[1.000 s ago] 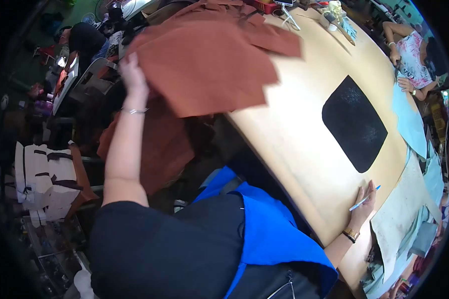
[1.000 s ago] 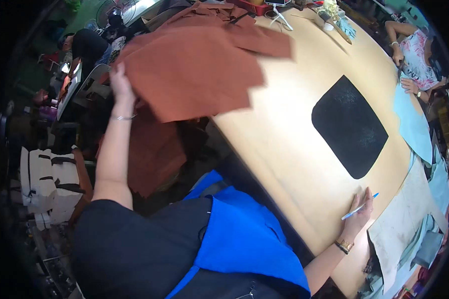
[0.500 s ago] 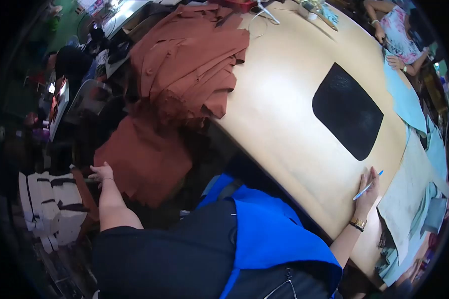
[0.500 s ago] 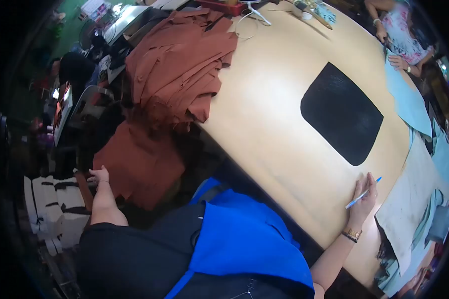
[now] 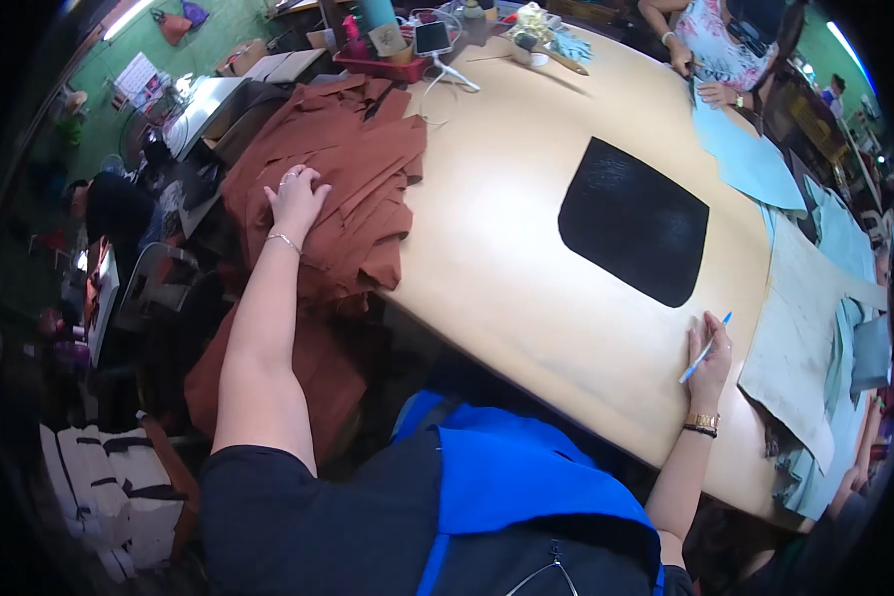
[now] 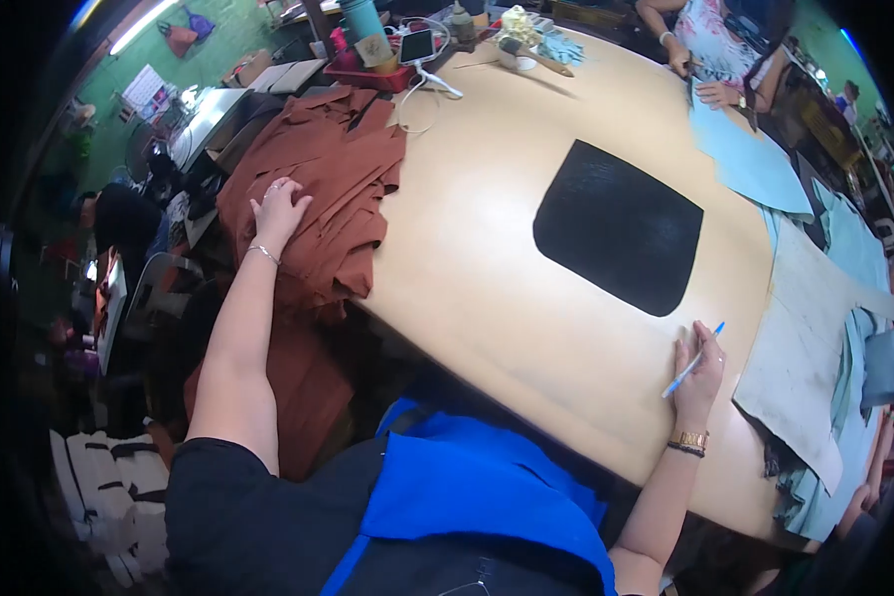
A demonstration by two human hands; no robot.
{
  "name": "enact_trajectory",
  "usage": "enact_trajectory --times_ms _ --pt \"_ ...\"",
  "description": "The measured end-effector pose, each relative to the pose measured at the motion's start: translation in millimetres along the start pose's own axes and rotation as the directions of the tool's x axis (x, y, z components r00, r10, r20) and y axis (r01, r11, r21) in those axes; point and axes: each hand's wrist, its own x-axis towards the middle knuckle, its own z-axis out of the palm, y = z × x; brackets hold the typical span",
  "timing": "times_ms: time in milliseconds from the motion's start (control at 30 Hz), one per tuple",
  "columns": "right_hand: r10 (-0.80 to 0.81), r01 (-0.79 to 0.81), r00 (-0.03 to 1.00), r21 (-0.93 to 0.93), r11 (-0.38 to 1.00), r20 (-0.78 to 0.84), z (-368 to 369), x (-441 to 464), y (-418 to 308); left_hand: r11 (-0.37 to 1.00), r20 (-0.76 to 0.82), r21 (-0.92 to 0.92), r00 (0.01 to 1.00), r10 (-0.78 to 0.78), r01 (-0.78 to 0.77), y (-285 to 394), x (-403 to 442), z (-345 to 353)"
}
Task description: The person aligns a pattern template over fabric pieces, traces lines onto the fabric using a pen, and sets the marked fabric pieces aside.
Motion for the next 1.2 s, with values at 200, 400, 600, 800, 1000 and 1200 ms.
enact_trajectory --times_ms 200,400,600,800,1000,1200 --pt "0.017 -0.016 1.000 0.028 0.999 -0.015 0 1 2 0.907 -0.326 -0.374 0.943 0.065 -0.192 52 14 -32" --pt "0.016 -0.017 0.999 -0.013 1.000 -0.035 -3 2 -5 0.587 -0.522 -0.597 0.820 0.234 -0.547 231 -34 -59" --pt "-0.006 0.005 0.998 -0.007 1.000 -0.070 -4 2 -6 0.209 -0.177 -0.711 0.459 0.871 -0.671 353 -201 -54" --pt "0.074 -0.059 0.990 0.129 0.990 -0.120 -4 -1 -8 0.406 -0.124 -0.636 0.606 0.786 -0.656 284 -236 -52" --pt "-0.363 0.362 0.931 0.245 0.899 -0.044 -10 -2 -62 0.383 -0.164 -0.595 0.573 0.803 -0.707 241 -256 -43" --pt "-0.598 0.531 0.633 0.287 0.797 0.492 29 -25 -126 0.100 -0.345 -0.633 0.395 0.851 -0.767 246 -260 -27"
